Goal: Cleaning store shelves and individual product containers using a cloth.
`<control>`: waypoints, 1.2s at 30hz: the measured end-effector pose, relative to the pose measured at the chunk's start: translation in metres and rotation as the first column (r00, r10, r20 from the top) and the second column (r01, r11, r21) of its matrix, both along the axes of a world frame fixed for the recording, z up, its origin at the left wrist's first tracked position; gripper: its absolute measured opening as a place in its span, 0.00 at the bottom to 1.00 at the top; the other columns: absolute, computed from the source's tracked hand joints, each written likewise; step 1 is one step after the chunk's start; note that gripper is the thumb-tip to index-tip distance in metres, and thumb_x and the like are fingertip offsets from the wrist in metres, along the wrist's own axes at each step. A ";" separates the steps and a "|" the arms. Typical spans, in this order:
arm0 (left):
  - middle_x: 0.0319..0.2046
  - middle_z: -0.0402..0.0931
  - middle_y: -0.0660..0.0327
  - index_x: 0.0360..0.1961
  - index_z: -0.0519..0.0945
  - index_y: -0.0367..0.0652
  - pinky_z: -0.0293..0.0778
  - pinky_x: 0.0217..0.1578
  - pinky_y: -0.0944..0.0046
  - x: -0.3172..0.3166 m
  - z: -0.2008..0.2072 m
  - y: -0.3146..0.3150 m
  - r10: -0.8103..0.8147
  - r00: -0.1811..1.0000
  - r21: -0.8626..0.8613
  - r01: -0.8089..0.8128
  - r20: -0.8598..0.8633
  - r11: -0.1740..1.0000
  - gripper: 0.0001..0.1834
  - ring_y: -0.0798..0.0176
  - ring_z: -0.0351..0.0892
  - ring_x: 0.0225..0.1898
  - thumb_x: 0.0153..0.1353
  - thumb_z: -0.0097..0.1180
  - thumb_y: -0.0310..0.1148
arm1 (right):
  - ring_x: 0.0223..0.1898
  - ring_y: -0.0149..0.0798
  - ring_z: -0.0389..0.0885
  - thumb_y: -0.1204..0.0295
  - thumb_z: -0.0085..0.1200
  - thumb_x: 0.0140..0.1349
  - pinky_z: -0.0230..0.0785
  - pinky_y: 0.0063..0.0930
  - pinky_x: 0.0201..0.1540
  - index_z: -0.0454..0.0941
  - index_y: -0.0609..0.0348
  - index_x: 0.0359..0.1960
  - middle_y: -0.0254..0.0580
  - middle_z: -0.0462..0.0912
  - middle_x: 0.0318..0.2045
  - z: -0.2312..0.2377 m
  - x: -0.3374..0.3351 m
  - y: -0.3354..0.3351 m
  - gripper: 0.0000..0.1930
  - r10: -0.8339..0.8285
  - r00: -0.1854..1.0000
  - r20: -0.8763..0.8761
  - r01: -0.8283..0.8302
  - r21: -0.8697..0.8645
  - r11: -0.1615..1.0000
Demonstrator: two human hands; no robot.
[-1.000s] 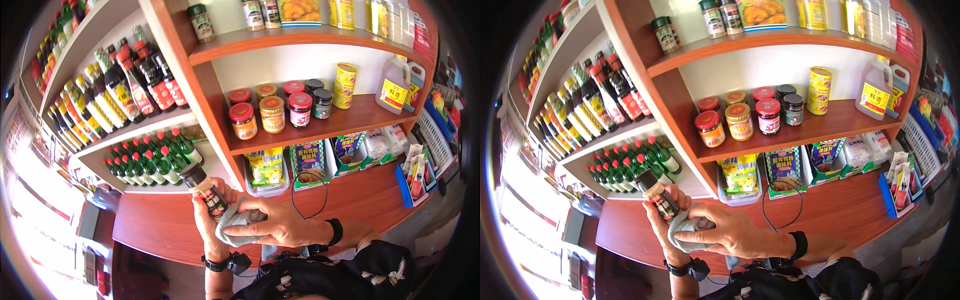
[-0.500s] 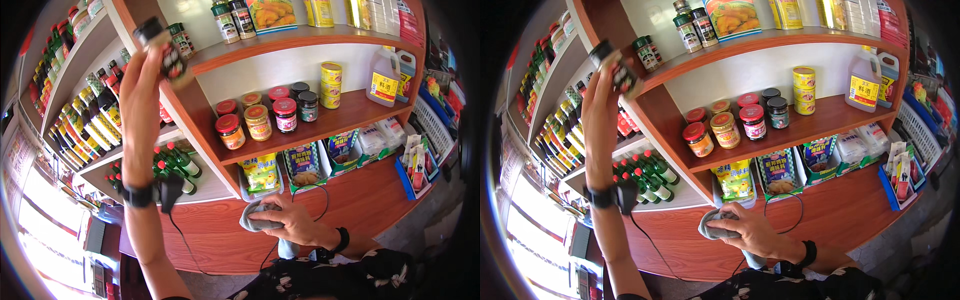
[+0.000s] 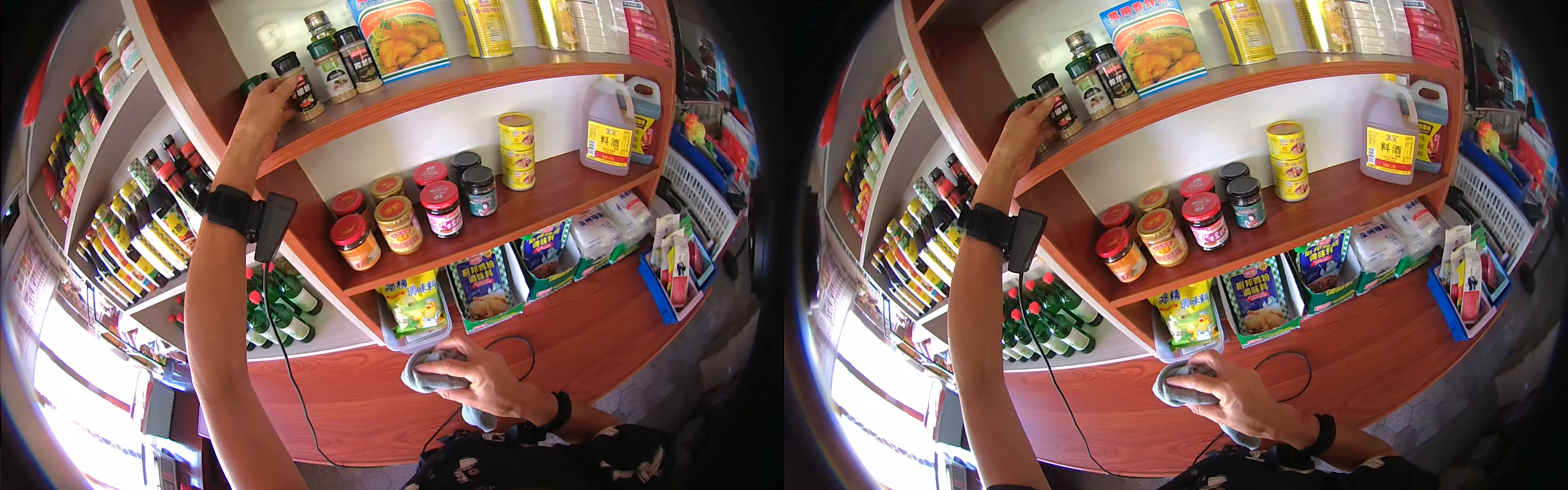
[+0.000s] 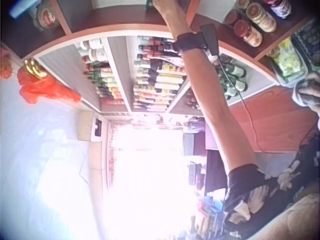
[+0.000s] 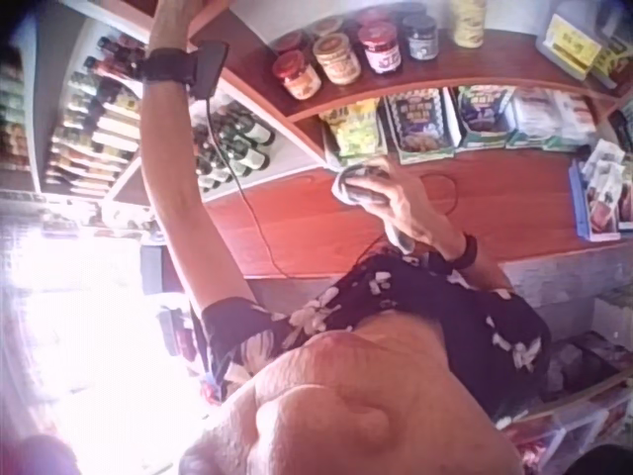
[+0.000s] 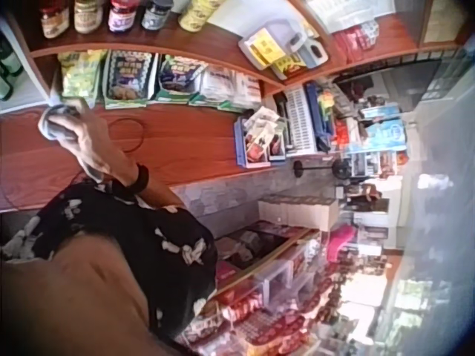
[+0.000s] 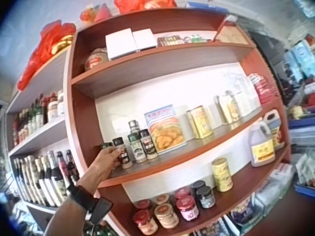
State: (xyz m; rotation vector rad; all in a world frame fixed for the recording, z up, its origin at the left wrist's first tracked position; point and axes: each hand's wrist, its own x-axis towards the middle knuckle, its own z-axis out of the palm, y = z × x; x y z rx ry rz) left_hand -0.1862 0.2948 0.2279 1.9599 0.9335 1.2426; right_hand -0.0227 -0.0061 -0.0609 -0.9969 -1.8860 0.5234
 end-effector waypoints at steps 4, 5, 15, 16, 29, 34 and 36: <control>0.50 0.72 0.55 0.58 0.66 0.32 0.67 0.53 0.60 -0.003 0.003 0.011 -0.041 0.999 -0.055 0.042 0.016 0.998 0.28 0.62 0.73 0.48 0.66 0.51 0.43 | 0.43 0.44 0.79 0.75 0.66 0.46 0.78 0.36 0.42 0.76 0.40 0.52 0.39 0.71 0.46 -0.001 0.001 0.000 0.28 0.000 1.000 -0.016 0.000 -0.028 1.000; 0.51 0.72 0.55 0.58 0.66 0.32 0.67 0.53 0.59 -0.002 0.004 0.012 -0.059 0.998 -0.061 0.060 0.023 0.996 0.28 0.61 0.72 0.49 0.66 0.51 0.43 | 0.43 0.45 0.79 0.75 0.65 0.47 0.78 0.36 0.42 0.76 0.40 0.52 0.39 0.71 0.47 -0.001 0.001 0.000 0.28 -0.001 1.000 -0.026 0.000 -0.032 0.999; 0.51 0.70 0.53 0.57 0.65 0.31 0.66 0.55 0.58 0.007 0.000 0.016 -0.078 0.997 -0.042 0.078 0.009 0.996 0.26 0.60 0.71 0.51 0.67 0.49 0.42 | 0.45 0.46 0.78 0.75 0.65 0.47 0.77 0.37 0.44 0.76 0.42 0.52 0.40 0.71 0.47 -0.005 -0.001 0.002 0.27 0.016 0.999 -0.028 -0.018 -0.062 0.998; 0.51 0.70 0.53 0.57 0.65 0.31 0.66 0.55 0.58 0.005 0.000 0.020 -0.076 0.997 -0.043 0.076 0.009 0.996 0.26 0.60 0.71 0.51 0.67 0.49 0.42 | 0.44 0.46 0.78 0.75 0.65 0.47 0.77 0.37 0.44 0.76 0.42 0.52 0.41 0.71 0.47 -0.004 -0.002 0.002 0.27 0.022 0.999 -0.036 -0.024 -0.054 0.998; 0.48 0.70 0.41 0.54 0.67 0.34 0.75 0.45 0.48 -0.024 0.021 0.008 0.746 0.661 0.928 -0.221 -0.084 0.300 0.20 0.37 0.75 0.45 0.61 0.50 0.29 | 0.43 0.45 0.78 0.75 0.65 0.47 0.77 0.36 0.42 0.76 0.42 0.52 0.39 0.72 0.47 -0.008 -0.003 0.000 0.27 0.023 0.999 -0.040 -0.026 -0.074 0.997; 0.50 0.69 0.41 0.47 0.70 0.34 0.71 0.48 0.46 -0.011 0.025 0.012 0.851 0.415 0.818 -0.330 -0.321 0.470 0.18 0.37 0.72 0.49 0.56 0.56 0.27 | 0.45 0.43 0.78 0.76 0.66 0.45 0.76 0.35 0.43 0.78 0.44 0.50 0.39 0.73 0.45 -0.007 -0.005 -0.004 0.27 0.022 0.998 -0.067 -0.028 -0.084 0.996; 0.50 0.68 0.42 0.42 0.71 0.33 0.72 0.47 0.46 -0.012 0.018 0.007 0.852 0.421 0.823 -0.328 -0.312 0.463 0.15 0.37 0.73 0.48 0.54 0.57 0.27 | 0.46 0.42 0.78 0.77 0.66 0.44 0.76 0.33 0.45 0.79 0.44 0.49 0.39 0.73 0.45 -0.008 -0.003 -0.003 0.27 0.002 0.998 -0.068 -0.009 -0.098 0.995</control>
